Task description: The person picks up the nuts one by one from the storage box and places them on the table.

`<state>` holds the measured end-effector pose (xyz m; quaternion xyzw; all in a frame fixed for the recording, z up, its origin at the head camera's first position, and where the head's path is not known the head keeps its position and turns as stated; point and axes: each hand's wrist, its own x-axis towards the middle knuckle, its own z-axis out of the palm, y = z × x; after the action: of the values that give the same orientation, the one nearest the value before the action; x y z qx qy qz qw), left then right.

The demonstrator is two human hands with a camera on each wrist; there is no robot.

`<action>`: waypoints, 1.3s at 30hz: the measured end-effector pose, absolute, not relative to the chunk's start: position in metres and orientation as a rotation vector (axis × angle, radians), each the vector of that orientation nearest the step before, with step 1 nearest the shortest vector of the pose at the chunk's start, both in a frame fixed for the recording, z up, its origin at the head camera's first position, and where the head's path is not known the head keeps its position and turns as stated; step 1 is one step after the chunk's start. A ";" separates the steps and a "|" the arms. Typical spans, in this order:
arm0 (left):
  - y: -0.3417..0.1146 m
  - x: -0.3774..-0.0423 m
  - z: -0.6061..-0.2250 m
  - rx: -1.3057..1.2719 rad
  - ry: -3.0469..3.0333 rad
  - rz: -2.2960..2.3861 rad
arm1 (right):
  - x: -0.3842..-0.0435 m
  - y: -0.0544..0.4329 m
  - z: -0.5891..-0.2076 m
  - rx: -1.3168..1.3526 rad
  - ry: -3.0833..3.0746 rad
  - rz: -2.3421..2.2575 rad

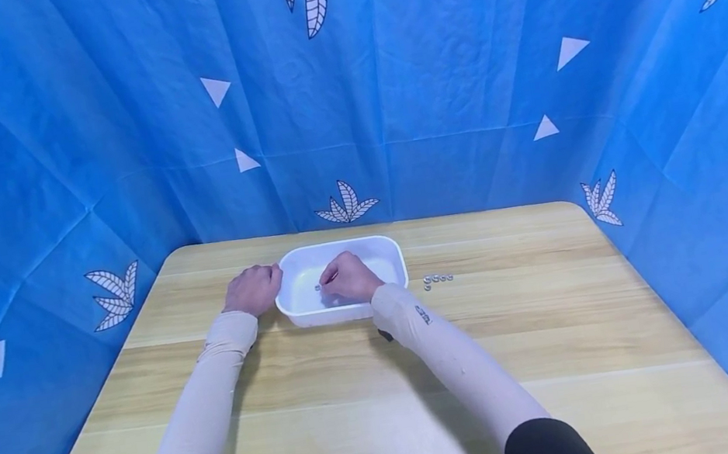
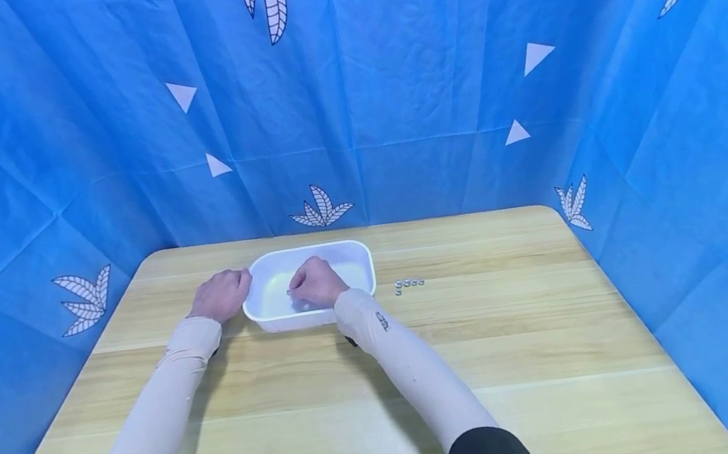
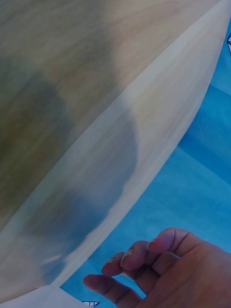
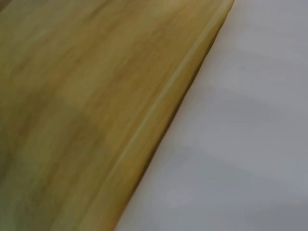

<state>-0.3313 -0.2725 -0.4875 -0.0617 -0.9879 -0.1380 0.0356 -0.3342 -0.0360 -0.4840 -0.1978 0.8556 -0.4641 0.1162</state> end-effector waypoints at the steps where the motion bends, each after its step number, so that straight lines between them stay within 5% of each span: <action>1: -0.273 -0.332 -0.488 -0.191 -3.035 -0.424 | -0.334 -0.036 -0.484 -0.571 2.502 -1.366; 39: -0.273 -0.330 -0.484 -0.199 -3.054 -0.432 | -0.329 -0.022 -0.468 -0.560 2.402 -1.555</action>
<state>-0.3298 -0.2728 -0.4843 -0.0642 -0.9878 -0.1398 0.0253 -0.3293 -0.0216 -0.4682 -0.1907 0.8186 -0.5299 0.1127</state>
